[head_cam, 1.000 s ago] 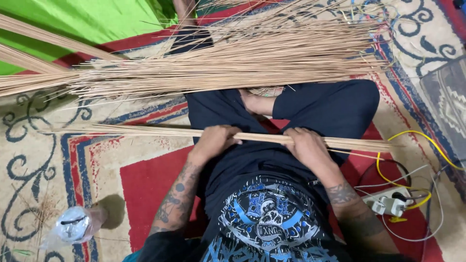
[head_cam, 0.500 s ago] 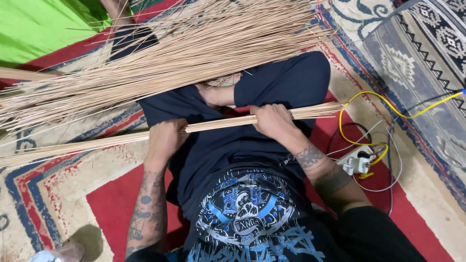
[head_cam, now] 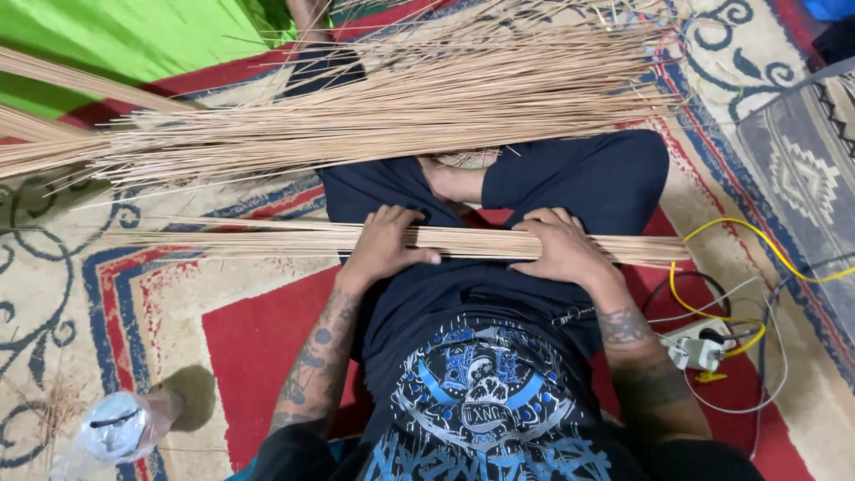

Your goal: Sorting and bundling thin wooden sticks by hand while sitting on a rug.

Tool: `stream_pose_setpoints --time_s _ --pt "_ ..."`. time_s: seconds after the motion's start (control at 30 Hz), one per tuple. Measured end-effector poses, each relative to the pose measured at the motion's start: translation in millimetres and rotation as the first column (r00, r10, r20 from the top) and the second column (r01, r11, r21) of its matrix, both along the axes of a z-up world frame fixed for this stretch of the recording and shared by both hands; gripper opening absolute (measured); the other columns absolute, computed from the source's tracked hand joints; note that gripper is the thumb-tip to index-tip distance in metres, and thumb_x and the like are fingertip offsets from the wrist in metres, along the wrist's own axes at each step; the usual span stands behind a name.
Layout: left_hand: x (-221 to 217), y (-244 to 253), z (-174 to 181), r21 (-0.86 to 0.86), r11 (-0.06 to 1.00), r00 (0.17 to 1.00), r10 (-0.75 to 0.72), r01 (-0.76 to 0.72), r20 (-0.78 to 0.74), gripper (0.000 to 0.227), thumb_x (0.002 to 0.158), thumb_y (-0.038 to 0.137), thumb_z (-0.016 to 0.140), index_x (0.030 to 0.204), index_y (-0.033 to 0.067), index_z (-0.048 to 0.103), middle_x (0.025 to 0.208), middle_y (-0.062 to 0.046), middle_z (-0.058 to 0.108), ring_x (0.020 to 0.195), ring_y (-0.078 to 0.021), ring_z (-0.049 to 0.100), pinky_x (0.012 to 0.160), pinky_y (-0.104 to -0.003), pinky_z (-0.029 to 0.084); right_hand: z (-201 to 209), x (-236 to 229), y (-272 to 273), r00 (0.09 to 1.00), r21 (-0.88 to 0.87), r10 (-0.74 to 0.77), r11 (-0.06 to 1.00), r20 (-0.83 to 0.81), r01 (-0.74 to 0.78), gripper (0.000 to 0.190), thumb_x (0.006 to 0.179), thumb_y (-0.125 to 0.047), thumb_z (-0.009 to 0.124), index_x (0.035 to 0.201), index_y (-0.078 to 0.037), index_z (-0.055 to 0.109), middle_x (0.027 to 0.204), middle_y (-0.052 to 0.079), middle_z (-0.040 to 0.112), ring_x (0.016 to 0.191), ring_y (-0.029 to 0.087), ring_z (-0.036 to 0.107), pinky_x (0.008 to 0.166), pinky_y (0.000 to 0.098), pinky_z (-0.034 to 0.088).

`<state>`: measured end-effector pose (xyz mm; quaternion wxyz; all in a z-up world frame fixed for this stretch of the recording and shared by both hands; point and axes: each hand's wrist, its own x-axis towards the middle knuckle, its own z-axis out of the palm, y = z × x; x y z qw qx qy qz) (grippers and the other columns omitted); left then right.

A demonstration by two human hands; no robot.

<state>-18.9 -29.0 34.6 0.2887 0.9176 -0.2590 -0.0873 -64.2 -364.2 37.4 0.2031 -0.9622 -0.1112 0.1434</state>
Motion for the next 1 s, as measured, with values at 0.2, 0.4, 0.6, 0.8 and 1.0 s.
stream_pose_setpoints --time_s 0.2,0.4,0.6,0.8,1.0 --pt "105.1 -29.2 -80.1 -0.606 0.293 0.612 -0.083 -0.74 -0.787 0.073 0.094 0.038 0.079 0.141 -0.0074 0.046 0.128 -0.022 0.058 0.113 -0.0324 0.069 0.102 -0.044 0.058 14.8 30.2 18.2 0.983 0.388 -0.114 0.92 0.144 0.05 0.06 0.08 -0.032 0.084 0.133 -0.011 0.065 0.14 0.022 0.058 0.129 0.048 0.054 0.106 0.0584 0.044" --pt "203.6 -65.2 -205.1 -0.331 -0.22 0.368 -0.158 -0.918 -0.916 0.064 0.102 0.019 0.061 0.149 -0.0063 0.025 0.126 -0.016 0.047 0.112 -0.029 0.065 0.105 -0.046 0.054 -42.0 35.1 60.3 0.978 0.586 -0.166 0.808 0.125 0.062 0.037 0.083 -0.019 0.082 0.118 -0.014 0.072 0.126 0.014 0.067 0.116 0.037 0.067 0.095 0.0466 0.055" --pt "169.5 -83.6 -176.4 -0.407 -0.302 0.377 0.155 -0.862 -0.913 0.024 0.1 0.013 0.064 0.112 -0.0082 0.065 0.097 -0.011 0.061 0.087 -0.0235 0.074 0.079 -0.034 0.064 -43.5 28.3 43.5 0.964 0.576 -0.256 0.799 0.064 0.174 0.033 0.084 -0.018 0.08 0.116 -0.014 0.073 0.114 0.012 0.069 0.112 0.032 0.07 0.094 0.0434 0.057" --pt "131.0 -86.1 -111.6 -0.477 -0.397 0.414 0.239 -0.784 -0.878 0.019 0.093 0.01 0.075 0.099 -0.0046 0.065 0.081 -0.014 0.07 0.072 -0.018 0.073 0.064 -0.024 0.062 -36.1 26.2 49.8 0.965 0.553 -0.245 0.819 0.095 0.154 0.033 0.083 -0.017 0.079 0.115 -0.012 0.073 0.11 0.015 0.069 0.11 0.033 0.071 0.093 0.0443 0.057" --pt "94.3 -58.8 -38.3 -0.737 -0.412 0.483 0.566 -0.536 -0.668 0.012 0.096 0.013 0.069 0.091 0.0096 0.059 0.09 -0.008 0.071 0.078 -0.0123 0.074 0.069 -0.022 0.059 -24.6 22.5 51.2 0.955 0.557 -0.246 0.822 0.164 0.117 0.03 0.083 -0.015 0.079 0.113 -0.012 0.074 0.106 0.016 0.07 0.107 0.035 0.072 0.092 0.0448 0.057"
